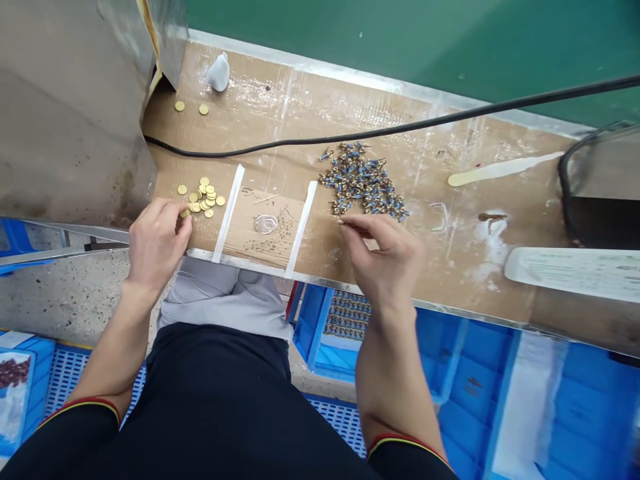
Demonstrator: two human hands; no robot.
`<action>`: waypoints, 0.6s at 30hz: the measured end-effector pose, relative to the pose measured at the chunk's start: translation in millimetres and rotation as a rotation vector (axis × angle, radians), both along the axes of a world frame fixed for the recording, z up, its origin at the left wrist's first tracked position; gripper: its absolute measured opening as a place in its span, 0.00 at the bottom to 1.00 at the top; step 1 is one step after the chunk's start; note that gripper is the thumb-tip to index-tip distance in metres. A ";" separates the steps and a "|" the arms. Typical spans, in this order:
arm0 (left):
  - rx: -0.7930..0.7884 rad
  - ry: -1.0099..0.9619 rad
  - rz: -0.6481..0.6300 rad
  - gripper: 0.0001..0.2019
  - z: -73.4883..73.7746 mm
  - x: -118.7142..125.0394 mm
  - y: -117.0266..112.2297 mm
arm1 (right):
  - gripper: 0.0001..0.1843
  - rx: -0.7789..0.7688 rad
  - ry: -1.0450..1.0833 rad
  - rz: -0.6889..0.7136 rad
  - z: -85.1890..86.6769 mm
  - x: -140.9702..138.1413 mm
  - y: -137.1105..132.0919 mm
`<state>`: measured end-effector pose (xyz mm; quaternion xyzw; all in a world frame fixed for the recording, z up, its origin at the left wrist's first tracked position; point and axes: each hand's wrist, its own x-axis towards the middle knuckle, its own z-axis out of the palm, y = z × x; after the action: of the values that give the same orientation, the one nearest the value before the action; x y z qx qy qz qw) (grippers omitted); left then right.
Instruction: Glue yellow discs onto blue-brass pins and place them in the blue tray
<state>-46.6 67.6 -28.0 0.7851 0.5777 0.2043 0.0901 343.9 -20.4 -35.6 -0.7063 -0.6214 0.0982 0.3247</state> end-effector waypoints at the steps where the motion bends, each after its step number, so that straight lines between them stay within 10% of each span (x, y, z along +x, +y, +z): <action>1: 0.002 -0.004 0.004 0.11 0.6 -1.0 0.1 | 0.11 0.005 0.009 -0.016 -2.6 -4.7 -1.1; 18: 0.060 -0.084 -0.030 0.18 1.5 3.4 0.9 | 0.10 0.091 0.308 -0.027 -1.8 -64.4 -6.4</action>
<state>-43.2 68.5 -26.6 0.7867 0.5553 0.2528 0.0938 279.5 -26.8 -37.4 -0.6756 -0.5587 0.1727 0.4489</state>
